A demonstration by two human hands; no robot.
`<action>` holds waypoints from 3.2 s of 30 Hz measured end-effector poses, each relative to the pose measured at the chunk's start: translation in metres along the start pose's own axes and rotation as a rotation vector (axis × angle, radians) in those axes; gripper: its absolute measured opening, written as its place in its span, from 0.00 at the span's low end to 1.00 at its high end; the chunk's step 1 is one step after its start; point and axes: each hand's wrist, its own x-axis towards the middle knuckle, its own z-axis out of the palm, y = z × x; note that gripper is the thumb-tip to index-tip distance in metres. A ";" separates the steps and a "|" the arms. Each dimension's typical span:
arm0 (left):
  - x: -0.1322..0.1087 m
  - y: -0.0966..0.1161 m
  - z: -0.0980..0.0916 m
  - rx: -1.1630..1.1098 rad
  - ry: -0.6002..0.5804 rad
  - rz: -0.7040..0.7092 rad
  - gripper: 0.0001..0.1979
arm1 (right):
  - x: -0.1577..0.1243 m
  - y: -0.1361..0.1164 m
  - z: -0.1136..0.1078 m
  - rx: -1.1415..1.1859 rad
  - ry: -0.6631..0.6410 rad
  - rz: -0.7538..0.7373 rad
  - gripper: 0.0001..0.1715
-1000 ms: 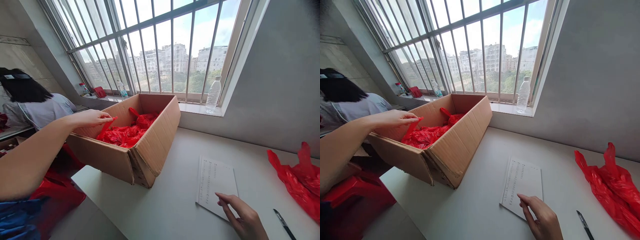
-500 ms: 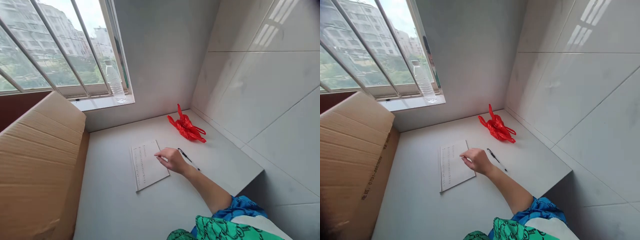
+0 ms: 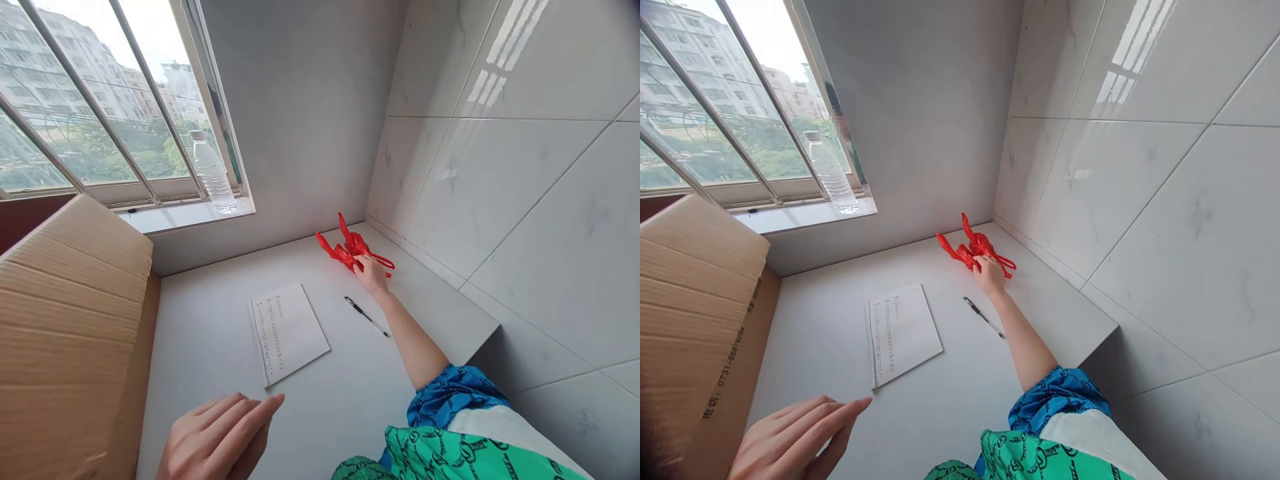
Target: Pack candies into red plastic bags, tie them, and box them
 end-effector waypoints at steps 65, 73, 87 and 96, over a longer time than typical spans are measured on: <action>0.027 -0.021 0.019 -0.231 -0.172 -0.392 0.16 | -0.094 -0.123 -0.017 0.052 -0.445 -0.745 0.16; 0.010 -0.026 0.014 -0.026 -0.410 -0.368 0.13 | -0.086 -0.107 -0.015 -0.106 -0.483 -0.528 0.06; 0.015 -0.029 0.066 0.359 -0.597 -0.548 0.16 | -0.083 -0.110 0.005 -0.088 -0.372 -0.587 0.21; 0.020 -0.031 0.074 0.483 -0.654 -0.632 0.16 | -0.072 -0.104 0.009 -0.239 -0.308 -0.388 0.16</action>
